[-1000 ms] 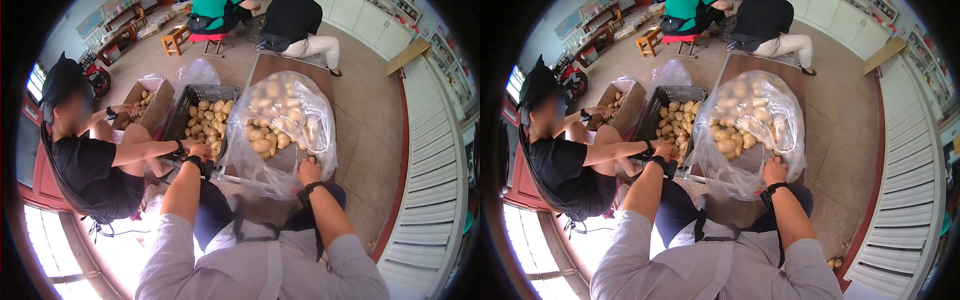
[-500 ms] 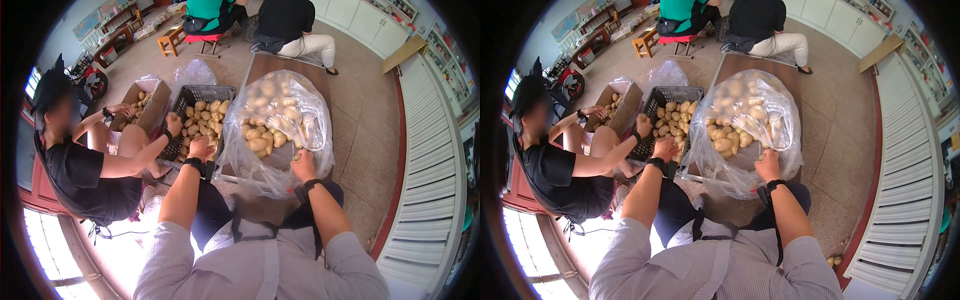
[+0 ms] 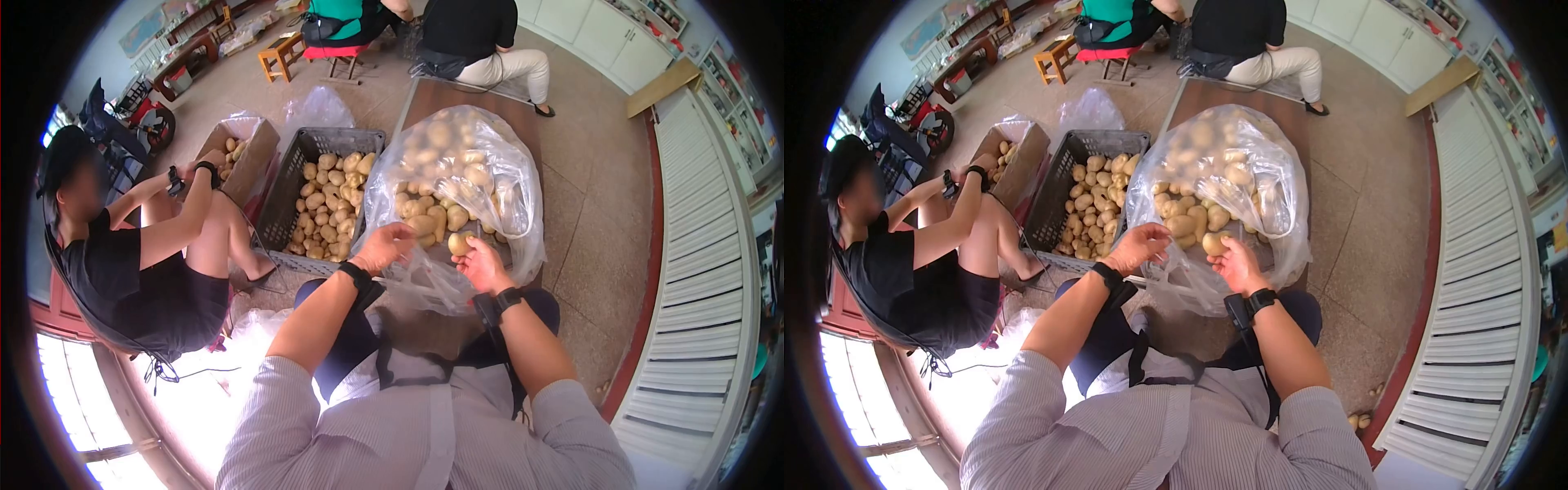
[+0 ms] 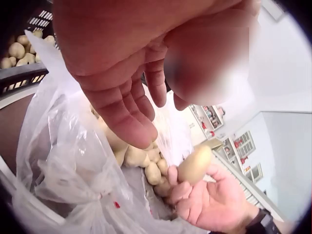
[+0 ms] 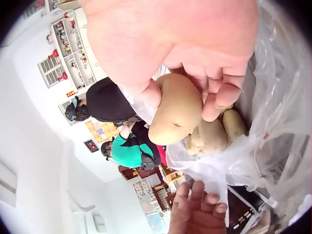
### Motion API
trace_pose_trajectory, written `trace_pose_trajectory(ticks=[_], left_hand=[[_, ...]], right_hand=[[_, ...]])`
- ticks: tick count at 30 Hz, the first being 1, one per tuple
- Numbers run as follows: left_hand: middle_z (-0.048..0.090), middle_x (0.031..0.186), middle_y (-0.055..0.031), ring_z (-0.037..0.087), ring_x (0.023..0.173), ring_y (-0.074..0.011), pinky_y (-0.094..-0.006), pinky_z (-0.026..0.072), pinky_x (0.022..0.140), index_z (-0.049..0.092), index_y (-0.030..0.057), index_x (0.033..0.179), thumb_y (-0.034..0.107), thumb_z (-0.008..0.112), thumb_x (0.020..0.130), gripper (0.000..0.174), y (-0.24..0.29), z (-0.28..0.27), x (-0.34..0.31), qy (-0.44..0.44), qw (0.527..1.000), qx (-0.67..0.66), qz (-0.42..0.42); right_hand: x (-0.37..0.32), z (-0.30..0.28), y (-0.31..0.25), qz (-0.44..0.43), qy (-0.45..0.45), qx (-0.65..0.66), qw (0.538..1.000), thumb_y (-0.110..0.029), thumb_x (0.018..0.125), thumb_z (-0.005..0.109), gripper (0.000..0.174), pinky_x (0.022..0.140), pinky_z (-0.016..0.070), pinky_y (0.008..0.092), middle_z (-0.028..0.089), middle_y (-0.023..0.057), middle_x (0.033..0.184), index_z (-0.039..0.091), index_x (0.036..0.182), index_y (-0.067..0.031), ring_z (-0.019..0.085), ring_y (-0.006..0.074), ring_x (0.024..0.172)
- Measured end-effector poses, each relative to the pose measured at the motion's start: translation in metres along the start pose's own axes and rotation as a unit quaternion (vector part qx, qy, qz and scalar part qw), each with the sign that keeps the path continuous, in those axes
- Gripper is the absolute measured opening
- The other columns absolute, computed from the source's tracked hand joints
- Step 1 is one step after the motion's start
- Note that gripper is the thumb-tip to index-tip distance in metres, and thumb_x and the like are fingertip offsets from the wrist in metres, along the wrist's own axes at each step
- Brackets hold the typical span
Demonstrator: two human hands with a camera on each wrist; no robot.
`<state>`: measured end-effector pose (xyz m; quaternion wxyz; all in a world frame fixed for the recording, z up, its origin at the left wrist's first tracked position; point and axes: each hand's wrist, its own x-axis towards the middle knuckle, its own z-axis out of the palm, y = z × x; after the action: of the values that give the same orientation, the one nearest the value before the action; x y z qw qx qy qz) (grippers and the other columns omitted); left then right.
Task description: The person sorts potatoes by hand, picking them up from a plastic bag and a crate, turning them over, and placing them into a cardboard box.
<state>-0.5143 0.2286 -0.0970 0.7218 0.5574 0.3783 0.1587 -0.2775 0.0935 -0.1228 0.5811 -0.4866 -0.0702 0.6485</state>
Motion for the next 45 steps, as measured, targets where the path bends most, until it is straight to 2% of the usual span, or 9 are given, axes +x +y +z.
trace_pose_trajectory(ticks=[10,21,24,26,27,29,32,43,45], left_hand=[[0.062,0.112,-0.0106,0.067,0.086,-0.0189,-0.0326,0.0589,0.078,0.049,-0.0004,0.131,0.020,0.066,0.094,0.046,0.008,0.017,-0.010,-0.106,0.992,-0.043,-0.054],[0.064,0.105,-0.0114,0.070,0.083,-0.0221,-0.0333,0.0603,0.074,0.053,0.0016,0.125,0.015,0.056,0.099,0.029,0.009,0.006,-0.009,-0.071,0.978,-0.186,-0.057],[0.065,0.103,-0.0114,0.069,0.083,-0.0220,-0.0329,0.0605,0.072,0.055,0.0024,0.121,0.014,0.057,0.099,0.025,0.010,0.004,-0.009,-0.060,0.978,-0.197,-0.044],[0.065,0.103,-0.0114,0.069,0.082,-0.0222,-0.0330,0.0605,0.072,0.055,0.0027,0.120,0.013,0.056,0.099,0.024,0.008,0.003,-0.008,-0.049,0.978,-0.200,-0.032],[0.065,0.103,-0.0115,0.069,0.082,-0.0223,-0.0331,0.0606,0.072,0.055,0.0031,0.119,0.013,0.056,0.099,0.022,0.008,0.003,-0.007,-0.037,0.978,-0.202,-0.021],[0.065,0.104,-0.0117,0.069,0.082,-0.0227,-0.0332,0.0605,0.072,0.055,0.0036,0.119,0.012,0.056,0.098,0.022,0.009,0.002,-0.006,-0.023,0.977,-0.209,-0.021],[0.065,0.104,-0.0110,0.067,0.081,-0.0224,-0.0338,0.0590,0.072,0.056,0.0061,0.117,0.012,0.058,0.097,0.021,0.014,-0.002,-0.005,0.010,0.975,-0.222,-0.013],[0.065,0.103,-0.0104,0.065,0.077,-0.0230,-0.0351,0.0572,0.070,0.058,0.0086,0.117,0.015,0.056,0.098,0.020,0.008,-0.065,0.013,0.184,0.942,-0.281,0.025],[0.061,0.108,-0.0116,0.063,0.082,-0.0248,-0.0372,0.0571,0.070,0.058,0.0084,0.117,0.016,0.057,0.098,0.021,0.001,-0.084,0.016,0.223,0.935,-0.276,0.013]], right_hand=[[-0.020,0.060,0.019,-0.033,-0.035,-0.070,0.996,-0.031,0.094,0.067,0.030,0.071,0.0482,0.0288,0.068,0.0040,0.103,0.059,0.114,-0.0103,0.065,0.0162,0.085],[-0.010,0.051,0.022,-0.114,-0.011,-0.190,0.975,-0.028,0.095,0.065,0.038,0.072,0.0509,0.0291,0.065,0.0051,0.113,0.059,0.123,-0.0028,0.065,0.0146,0.090],[0.003,0.018,0.018,-0.175,0.015,-0.378,0.909,-0.025,0.094,0.064,0.032,0.076,0.0535,0.0360,0.066,0.0118,0.118,0.062,0.114,0.0002,0.068,0.0223,0.094],[0.009,-0.010,0.018,-0.279,0.127,-0.637,0.707,-0.023,0.091,0.063,0.027,0.082,0.0537,0.0430,0.066,0.0172,0.118,0.066,0.105,-0.0002,0.068,0.0319,0.098],[0.001,-0.014,0.012,-0.280,0.127,-0.637,0.707,-0.023,0.091,0.063,0.027,0.082,0.0537,0.0430,0.066,0.0172,0.118,0.066,0.105,-0.0002,0.068,0.0319,0.098],[-0.011,-0.023,0.003,-0.188,0.210,-0.754,0.593,-0.023,0.088,0.061,0.024,0.085,0.0529,0.0480,0.066,0.0176,0.117,0.069,0.101,-0.0045,0.066,0.0367,0.102],[-0.018,-0.030,-0.006,-0.089,0.235,-0.826,0.505,-0.025,0.089,0.060,0.025,0.085,0.0535,0.0461,0.067,0.0147,0.115,0.070,0.105,-0.0082,0.067,0.0319,0.103],[-0.025,-0.029,-0.016,-0.003,0.235,-0.830,0.506,-0.034,0.087,0.062,0.032,0.085,0.0539,0.0443,0.072,0.0151,0.107,0.075,0.101,-0.0095,0.069,0.0328,0.103],[-0.035,-0.020,-0.015,-0.007,0.210,-0.846,0.490,-0.025,0.088,0.061,0.024,0.085,0.0543,0.0419,0.073,0.0131,0.108,0.076,0.101,-0.0123,0.069,0.0315,0.104]])
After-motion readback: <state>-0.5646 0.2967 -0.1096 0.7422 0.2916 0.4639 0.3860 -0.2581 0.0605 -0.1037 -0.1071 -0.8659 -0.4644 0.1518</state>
